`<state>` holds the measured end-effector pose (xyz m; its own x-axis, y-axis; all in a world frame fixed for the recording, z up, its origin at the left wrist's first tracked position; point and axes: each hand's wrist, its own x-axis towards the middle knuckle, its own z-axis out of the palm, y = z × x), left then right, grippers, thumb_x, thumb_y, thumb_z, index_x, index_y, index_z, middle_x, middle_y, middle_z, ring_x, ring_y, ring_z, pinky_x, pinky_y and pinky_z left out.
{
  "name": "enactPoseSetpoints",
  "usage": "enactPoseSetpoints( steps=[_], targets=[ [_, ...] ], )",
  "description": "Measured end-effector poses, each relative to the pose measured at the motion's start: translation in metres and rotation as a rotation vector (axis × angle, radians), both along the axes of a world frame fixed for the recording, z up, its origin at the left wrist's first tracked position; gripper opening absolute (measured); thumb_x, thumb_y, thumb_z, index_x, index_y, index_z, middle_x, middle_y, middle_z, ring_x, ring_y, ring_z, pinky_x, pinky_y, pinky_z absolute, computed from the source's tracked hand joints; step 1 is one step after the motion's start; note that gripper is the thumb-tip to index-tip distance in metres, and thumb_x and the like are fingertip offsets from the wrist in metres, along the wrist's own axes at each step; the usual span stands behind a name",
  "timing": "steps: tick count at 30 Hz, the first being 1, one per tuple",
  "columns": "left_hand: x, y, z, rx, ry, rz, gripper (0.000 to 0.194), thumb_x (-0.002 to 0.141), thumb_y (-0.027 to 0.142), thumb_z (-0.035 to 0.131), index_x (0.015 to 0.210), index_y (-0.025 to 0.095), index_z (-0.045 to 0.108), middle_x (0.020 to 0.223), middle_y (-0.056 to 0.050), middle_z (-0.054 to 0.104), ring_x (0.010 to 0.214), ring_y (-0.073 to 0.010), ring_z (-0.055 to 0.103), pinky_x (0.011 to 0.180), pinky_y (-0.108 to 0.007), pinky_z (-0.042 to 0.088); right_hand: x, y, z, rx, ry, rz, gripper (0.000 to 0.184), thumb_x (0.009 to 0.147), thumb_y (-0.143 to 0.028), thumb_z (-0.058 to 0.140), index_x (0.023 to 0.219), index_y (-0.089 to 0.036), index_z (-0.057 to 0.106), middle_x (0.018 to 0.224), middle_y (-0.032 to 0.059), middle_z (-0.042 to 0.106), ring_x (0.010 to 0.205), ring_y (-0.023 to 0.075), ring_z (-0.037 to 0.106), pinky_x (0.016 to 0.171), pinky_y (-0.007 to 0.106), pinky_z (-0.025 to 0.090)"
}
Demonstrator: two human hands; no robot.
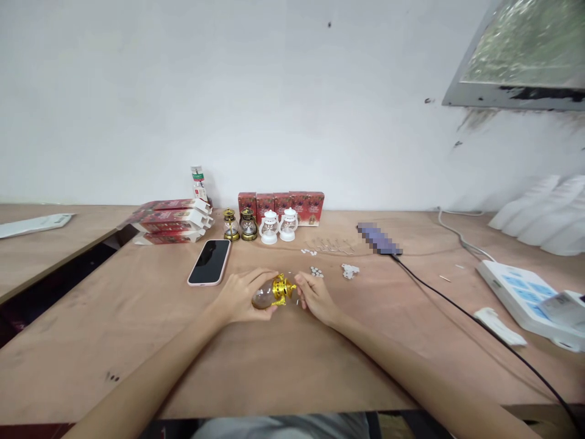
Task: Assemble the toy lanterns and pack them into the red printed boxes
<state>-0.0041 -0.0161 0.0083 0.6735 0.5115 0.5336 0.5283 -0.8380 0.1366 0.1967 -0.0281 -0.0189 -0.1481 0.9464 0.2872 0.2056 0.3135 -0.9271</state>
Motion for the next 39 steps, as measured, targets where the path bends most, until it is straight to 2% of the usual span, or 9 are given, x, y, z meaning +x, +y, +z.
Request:
enactPoseSetpoints(
  steps=[5, 9, 13, 16, 24, 39],
  targets=[
    [0.0011, -0.0020, 0.0030, -0.014, -0.117, -0.027, 0.053, 0.067, 0.029, 0.058, 0.118, 0.020, 0.051, 0.112, -0.008, 0.064, 0.100, -0.0215, 0.063, 0.085, -0.032, 0.052, 0.0007, 0.0011, -0.0012, 0.001, -0.008, -0.001, 0.058, 0.076, -0.076, 0.034, 0.055, -0.022, 0.038, 0.041, -0.0070, 0.037, 0.033, 0.0090, 0.041, 0.038, 0.022, 0.031],
    [0.0025, -0.0036, 0.0045, -0.011, -0.121, -0.022, 0.051, 0.066, 0.027, 0.058, 0.117, 0.021, 0.051, 0.110, -0.008, 0.065, 0.098, -0.0210, 0.063, 0.084, -0.032, 0.052, 0.0002, 0.0006, -0.0031, 0.034, 0.039, -0.033, 0.046, 0.081, -0.068, 0.037, 0.072, -0.024, 0.042, 0.041, -0.0093, 0.038, 0.037, 0.0112, 0.042, 0.044, 0.023, 0.037],
    [0.0022, -0.0032, 0.0041, 0.016, -0.072, 0.021, 0.051, 0.067, 0.029, 0.058, 0.117, 0.020, 0.052, 0.110, -0.008, 0.065, 0.097, -0.0220, 0.064, 0.082, -0.033, 0.053, 0.0001, 0.0004, -0.0010, 0.160, 0.052, -0.110, 0.035, 0.086, -0.056, 0.041, 0.075, -0.023, 0.044, 0.060, -0.0038, 0.052, 0.056, 0.0126, 0.050, 0.057, 0.025, 0.041],
    [0.0028, -0.0027, 0.0028, -0.007, 0.002, 0.045, 0.053, 0.066, 0.031, 0.059, 0.118, 0.021, 0.052, 0.110, -0.007, 0.065, 0.097, -0.0224, 0.064, 0.082, -0.032, 0.052, 0.0010, 0.0021, 0.0012, 0.184, 0.070, -0.094, 0.031, 0.084, -0.051, 0.048, 0.073, -0.022, 0.050, 0.071, -0.0007, 0.055, 0.067, 0.0138, 0.052, 0.063, 0.026, 0.042],
    [0.0066, -0.0057, -0.0003, 0.013, 0.115, 0.031, 0.053, 0.067, 0.035, 0.059, 0.117, 0.019, 0.052, 0.109, -0.008, 0.065, 0.095, -0.0234, 0.064, 0.078, -0.031, 0.052, 0.0015, 0.0051, 0.0032, 0.081, 0.131, 0.011, 0.038, 0.074, -0.058, 0.057, 0.069, -0.021, 0.053, 0.064, -0.0011, 0.054, 0.063, 0.0145, 0.051, 0.062, 0.027, 0.044],
    [0.0070, -0.0059, -0.0017, 0.068, 0.108, 0.058, 0.055, 0.067, 0.036, 0.058, 0.118, 0.020, 0.050, 0.109, -0.008, 0.064, 0.094, -0.0234, 0.063, 0.073, -0.029, 0.051, 0.0023, 0.0091, 0.0007, 0.043, 0.072, 0.019, 0.043, 0.072, -0.063, 0.055, 0.067, -0.021, 0.054, 0.063, -0.0012, 0.053, 0.062, 0.0144, 0.050, 0.060, 0.026, 0.042]
  ],
)
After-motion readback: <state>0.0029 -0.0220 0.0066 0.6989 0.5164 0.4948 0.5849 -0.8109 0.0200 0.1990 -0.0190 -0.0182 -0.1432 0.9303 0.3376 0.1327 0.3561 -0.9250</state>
